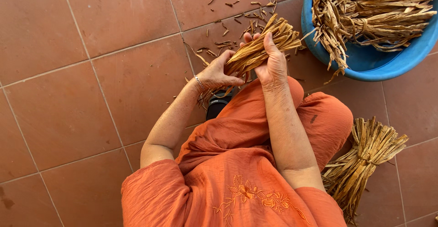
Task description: The person sits on a tiled floor and processes dried plant stalks by hand. They separate the stalks, trim them with scissors, bundle them, and place the finished bundles into a blue basin. The person also handles a wire rack and a woven mat during the process.
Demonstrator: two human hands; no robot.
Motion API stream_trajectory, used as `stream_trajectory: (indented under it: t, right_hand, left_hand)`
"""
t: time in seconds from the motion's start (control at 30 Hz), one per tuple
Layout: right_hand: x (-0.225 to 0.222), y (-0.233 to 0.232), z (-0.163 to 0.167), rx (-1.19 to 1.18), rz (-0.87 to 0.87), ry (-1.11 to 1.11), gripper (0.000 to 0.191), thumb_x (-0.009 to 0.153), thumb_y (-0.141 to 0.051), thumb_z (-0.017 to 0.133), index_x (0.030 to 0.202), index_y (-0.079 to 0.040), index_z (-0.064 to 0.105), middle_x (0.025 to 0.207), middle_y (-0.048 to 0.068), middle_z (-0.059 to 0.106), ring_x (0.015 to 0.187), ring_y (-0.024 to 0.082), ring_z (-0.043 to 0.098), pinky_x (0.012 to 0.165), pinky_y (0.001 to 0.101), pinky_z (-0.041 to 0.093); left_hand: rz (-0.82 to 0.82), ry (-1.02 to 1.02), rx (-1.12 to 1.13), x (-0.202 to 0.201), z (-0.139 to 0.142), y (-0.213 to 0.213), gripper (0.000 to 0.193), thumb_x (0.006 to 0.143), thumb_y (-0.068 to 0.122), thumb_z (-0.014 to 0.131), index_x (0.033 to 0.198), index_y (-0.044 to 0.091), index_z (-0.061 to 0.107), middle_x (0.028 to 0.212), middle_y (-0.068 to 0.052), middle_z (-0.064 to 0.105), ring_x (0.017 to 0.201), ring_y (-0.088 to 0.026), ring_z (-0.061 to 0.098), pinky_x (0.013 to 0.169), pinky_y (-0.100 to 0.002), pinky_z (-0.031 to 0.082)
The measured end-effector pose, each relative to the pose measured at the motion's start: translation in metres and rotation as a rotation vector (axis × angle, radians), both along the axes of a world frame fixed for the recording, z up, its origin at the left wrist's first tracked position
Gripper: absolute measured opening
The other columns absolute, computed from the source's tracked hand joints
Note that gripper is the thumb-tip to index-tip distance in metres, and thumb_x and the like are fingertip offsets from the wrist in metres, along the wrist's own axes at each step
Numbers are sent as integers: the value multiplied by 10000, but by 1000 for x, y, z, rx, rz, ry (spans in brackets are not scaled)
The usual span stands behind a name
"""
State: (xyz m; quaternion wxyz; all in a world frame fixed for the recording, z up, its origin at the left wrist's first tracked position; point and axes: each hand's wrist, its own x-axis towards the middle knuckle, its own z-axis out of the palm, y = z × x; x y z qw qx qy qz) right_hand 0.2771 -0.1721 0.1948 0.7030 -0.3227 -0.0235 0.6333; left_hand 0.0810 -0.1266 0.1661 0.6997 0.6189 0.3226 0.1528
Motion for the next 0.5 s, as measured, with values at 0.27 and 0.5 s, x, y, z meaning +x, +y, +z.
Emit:
stream_trajectory:
  t: [0.27, 0.5]
  right_hand:
    - [4, 1, -10, -28, 1, 13, 244, 1019, -248, 626, 1070, -9, 636, 1016, 134, 696, 1079, 319, 708, 1010, 610, 600]
    - [0, 0, -3, -26, -4, 6, 237, 1032, -248, 613, 1066, -15, 641, 1005, 123, 689, 1056, 296, 710, 1009, 611, 608]
  left_hand:
    - [-39, -81, -329, -9, -21, 2, 547, 831, 146, 833, 1332, 39, 640, 1080, -9, 734, 963, -107, 673, 882, -285, 572]
    - [-85, 35, -279, -5, -23, 5, 440, 735, 36, 847, 1149, 9, 700, 925, -8, 746, 799, -109, 680, 774, -289, 594]
